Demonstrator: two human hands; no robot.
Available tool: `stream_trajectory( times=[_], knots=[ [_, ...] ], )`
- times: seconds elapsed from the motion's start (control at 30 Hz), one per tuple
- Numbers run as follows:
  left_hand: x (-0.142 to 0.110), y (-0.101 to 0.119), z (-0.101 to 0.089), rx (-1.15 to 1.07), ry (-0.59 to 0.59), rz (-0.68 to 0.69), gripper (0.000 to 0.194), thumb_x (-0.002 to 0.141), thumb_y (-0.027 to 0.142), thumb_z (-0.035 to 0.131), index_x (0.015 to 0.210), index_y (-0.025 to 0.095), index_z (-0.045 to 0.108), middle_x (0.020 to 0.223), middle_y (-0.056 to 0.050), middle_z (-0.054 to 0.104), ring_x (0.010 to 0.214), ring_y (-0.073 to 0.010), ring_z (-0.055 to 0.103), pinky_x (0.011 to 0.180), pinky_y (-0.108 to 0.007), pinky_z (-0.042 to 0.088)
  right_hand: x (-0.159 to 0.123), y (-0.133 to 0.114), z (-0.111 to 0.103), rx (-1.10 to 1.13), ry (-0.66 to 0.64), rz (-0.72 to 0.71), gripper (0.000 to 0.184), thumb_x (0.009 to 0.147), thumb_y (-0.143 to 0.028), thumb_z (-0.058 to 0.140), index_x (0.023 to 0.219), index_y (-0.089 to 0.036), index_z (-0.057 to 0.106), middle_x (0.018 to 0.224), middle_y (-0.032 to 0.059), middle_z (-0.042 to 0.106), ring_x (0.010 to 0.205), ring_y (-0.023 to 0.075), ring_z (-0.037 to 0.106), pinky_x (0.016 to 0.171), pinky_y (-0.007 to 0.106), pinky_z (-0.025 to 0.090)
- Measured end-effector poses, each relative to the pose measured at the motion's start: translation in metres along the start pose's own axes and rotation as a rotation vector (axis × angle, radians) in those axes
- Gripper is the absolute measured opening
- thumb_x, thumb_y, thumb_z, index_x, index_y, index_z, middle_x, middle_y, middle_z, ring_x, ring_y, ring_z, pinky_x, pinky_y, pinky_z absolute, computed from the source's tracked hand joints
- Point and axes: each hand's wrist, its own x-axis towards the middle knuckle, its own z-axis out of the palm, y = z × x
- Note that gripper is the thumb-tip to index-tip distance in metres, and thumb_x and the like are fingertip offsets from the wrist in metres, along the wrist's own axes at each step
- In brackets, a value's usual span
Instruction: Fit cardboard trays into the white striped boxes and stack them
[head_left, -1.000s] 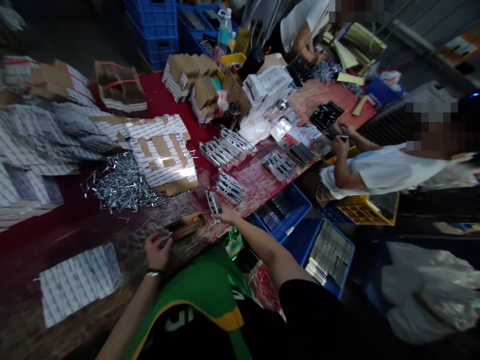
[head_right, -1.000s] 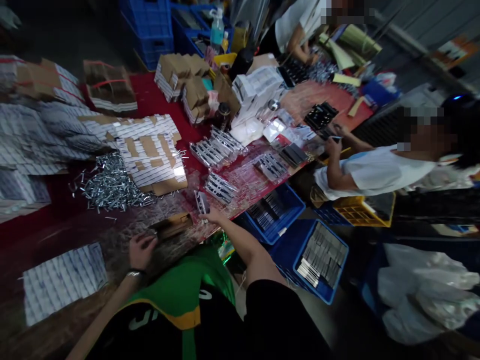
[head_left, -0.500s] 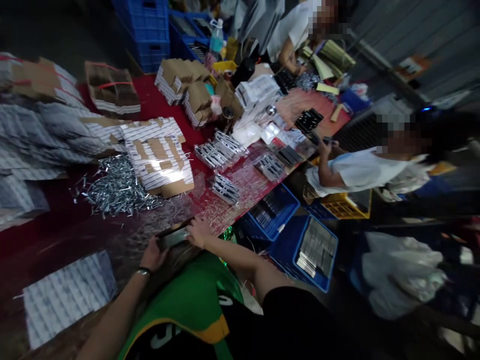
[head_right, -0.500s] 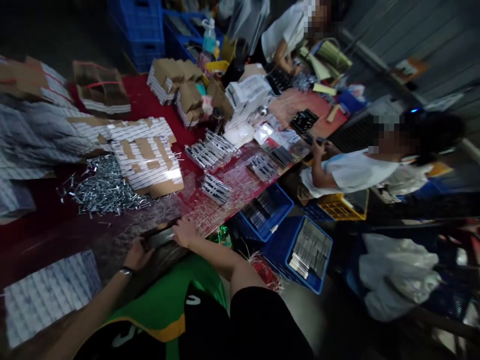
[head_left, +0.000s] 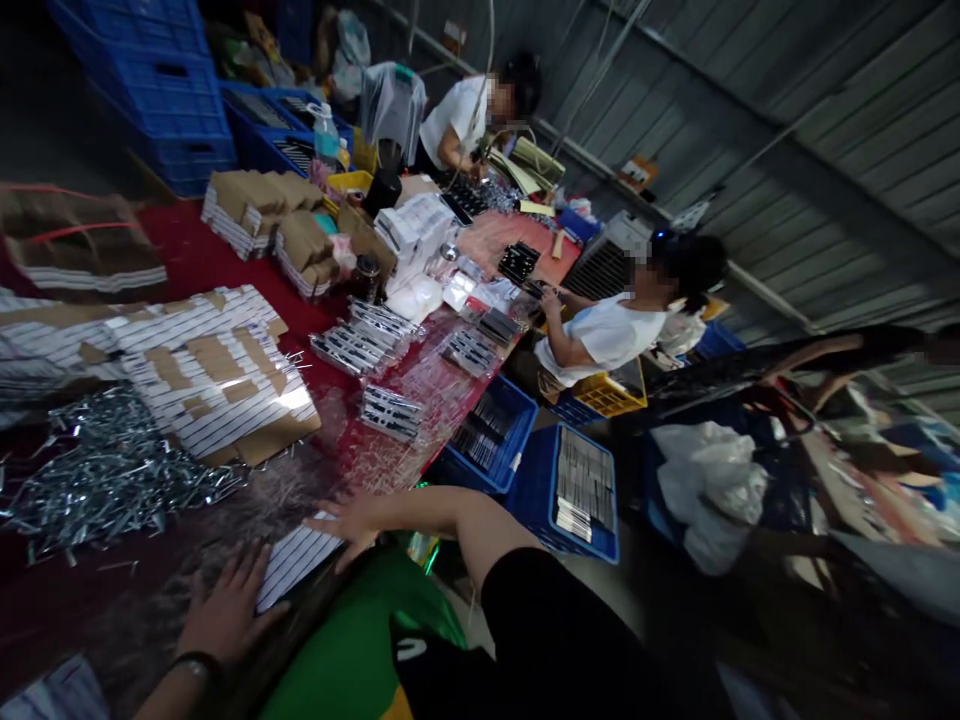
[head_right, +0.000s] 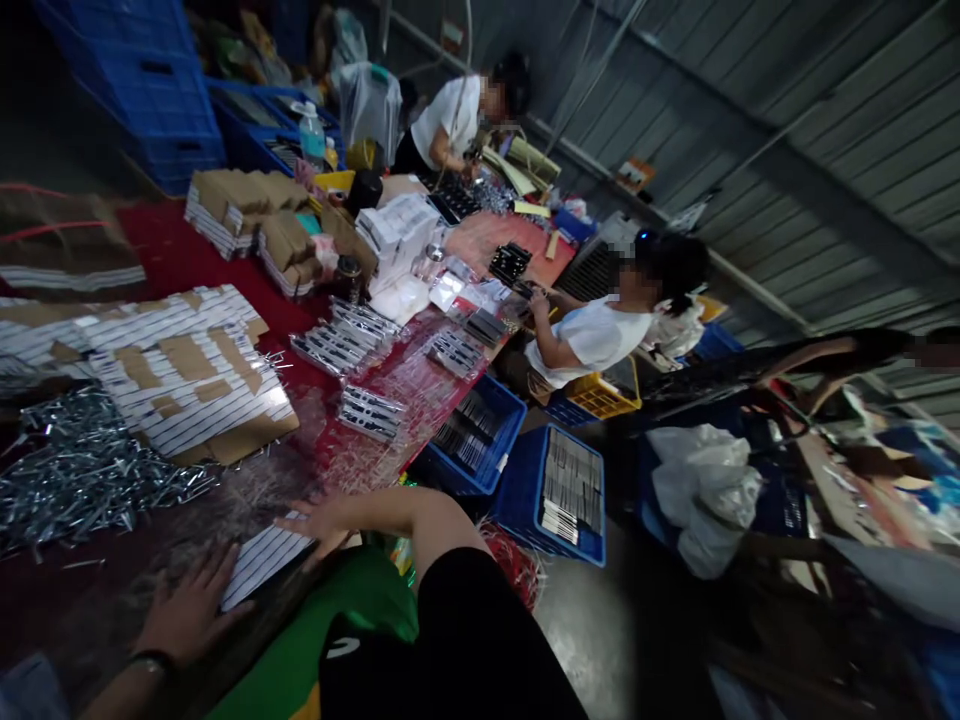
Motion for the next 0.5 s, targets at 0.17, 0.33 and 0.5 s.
stream_trajectory(
  times=[0.17,0.33,0.5],
  knots=[
    [0.013,0.044,-0.007,0.076,0.046,-0.021,0.067,0.091,0.041,0.062,0.15,0.009,0.063,0.153,-0.031,0.059,0.136,-0.0438,0.062,0.117,-0.059,0.045,0.002,-0.019,0.013,-0.171,0.104,0.108,0.075,0.103,-0.051,0.057,0.17,-0.032,0.031,0.149,0.0196,0.062,0.127,0.0402,0.065,0.099,0.057,0.057],
    [0.013,0.04,-0.003,0.031,-0.043,0.067,0.064,0.095,0.037,0.064,0.155,0.015,0.059,0.152,-0.028,0.06,0.133,-0.0412,0.064,0.115,-0.053,0.048,0.003,-0.019,0.014,-0.173,0.041,0.053,0.082,0.103,-0.06,0.056,0.172,-0.026,0.028,0.149,0.0246,0.06,0.129,0.0416,0.065,0.104,0.058,0.055],
    [0.001,0.06,0.002,0.102,-0.023,-0.014,0.079,0.096,0.047,0.063,0.167,0.018,0.044,0.169,-0.029,0.04,0.154,-0.0497,0.042,0.121,-0.067,0.034,-0.004,-0.031,0.017,-0.163,0.044,0.065,0.096,0.09,-0.075,0.067,0.167,-0.024,0.041,0.157,0.026,0.055,0.138,0.046,0.058,0.114,0.066,0.044]
  ],
)
